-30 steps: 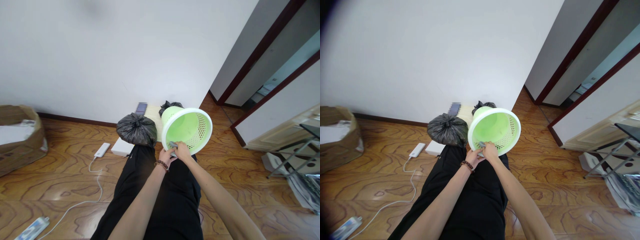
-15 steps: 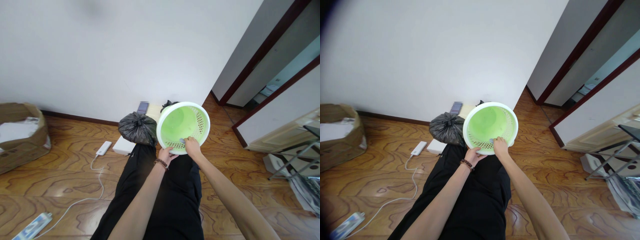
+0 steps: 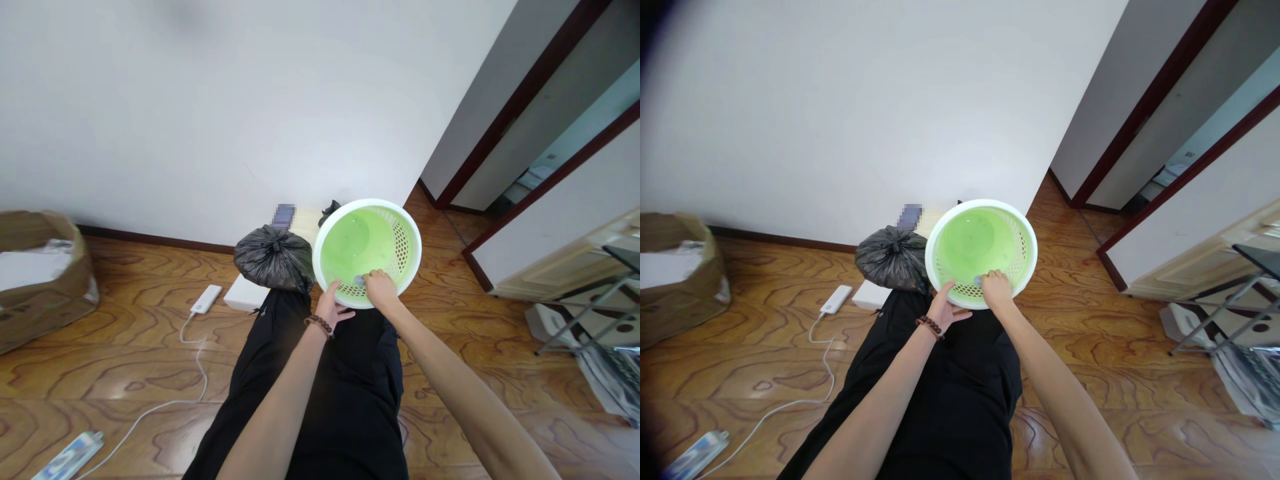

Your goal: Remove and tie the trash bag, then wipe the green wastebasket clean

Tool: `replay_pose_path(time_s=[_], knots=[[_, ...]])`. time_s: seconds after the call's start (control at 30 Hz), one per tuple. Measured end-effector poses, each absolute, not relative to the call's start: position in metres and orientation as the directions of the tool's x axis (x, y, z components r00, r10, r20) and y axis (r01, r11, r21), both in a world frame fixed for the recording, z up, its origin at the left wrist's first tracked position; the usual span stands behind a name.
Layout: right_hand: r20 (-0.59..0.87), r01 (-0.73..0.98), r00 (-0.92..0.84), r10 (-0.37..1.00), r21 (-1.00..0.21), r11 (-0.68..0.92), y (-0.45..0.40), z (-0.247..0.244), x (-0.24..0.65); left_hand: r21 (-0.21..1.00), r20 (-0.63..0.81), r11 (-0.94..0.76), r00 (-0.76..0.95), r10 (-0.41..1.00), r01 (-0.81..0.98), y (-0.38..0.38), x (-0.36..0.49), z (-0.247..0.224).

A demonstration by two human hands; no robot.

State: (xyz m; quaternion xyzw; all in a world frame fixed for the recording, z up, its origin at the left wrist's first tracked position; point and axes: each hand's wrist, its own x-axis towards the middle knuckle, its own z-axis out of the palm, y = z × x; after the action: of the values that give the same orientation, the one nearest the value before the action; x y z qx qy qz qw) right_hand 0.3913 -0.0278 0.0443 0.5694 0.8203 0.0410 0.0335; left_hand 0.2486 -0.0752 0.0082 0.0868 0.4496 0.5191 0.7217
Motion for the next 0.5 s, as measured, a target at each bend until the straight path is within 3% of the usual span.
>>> replay_pose_path(time_s=[0.1, 0.17, 0.33, 0.43, 0.5], knots=[[-0.013, 0.945, -0.297, 0.955, 0.143, 0.295, -0.025, 0.047, 0.403, 0.724, -0.540, 0.357, -0.163, 0.826, -0.591, -0.071, 0.241, 0.007], [0.003, 0.963, -0.221, 0.975, 0.160, 0.218, -0.022, 0.047, 0.413, 0.750, -0.524, 0.335, -0.202, 0.828, -0.570, -0.072, 0.243, 0.006], [-0.090, 0.987, -0.152, 0.984, 0.039, 0.156, -0.023, 0.037, 0.408, 0.616, -0.506, 0.374, 0.017, 0.862, -0.693, -0.080, 0.258, 0.005], [-0.133, 0.966, -0.260, 0.956, -0.048, 0.256, -0.028, 0.030, 0.393, 0.588, -0.572, 0.521, 0.137, 0.809, -0.619, -0.080, 0.257, 0.006], [-0.132, 0.955, -0.295, 0.946, -0.033, 0.293, -0.031, 0.027, 0.389, 0.630, -0.611, 0.557, 0.097, 0.786, -0.541, -0.079, 0.252, 0.006]])
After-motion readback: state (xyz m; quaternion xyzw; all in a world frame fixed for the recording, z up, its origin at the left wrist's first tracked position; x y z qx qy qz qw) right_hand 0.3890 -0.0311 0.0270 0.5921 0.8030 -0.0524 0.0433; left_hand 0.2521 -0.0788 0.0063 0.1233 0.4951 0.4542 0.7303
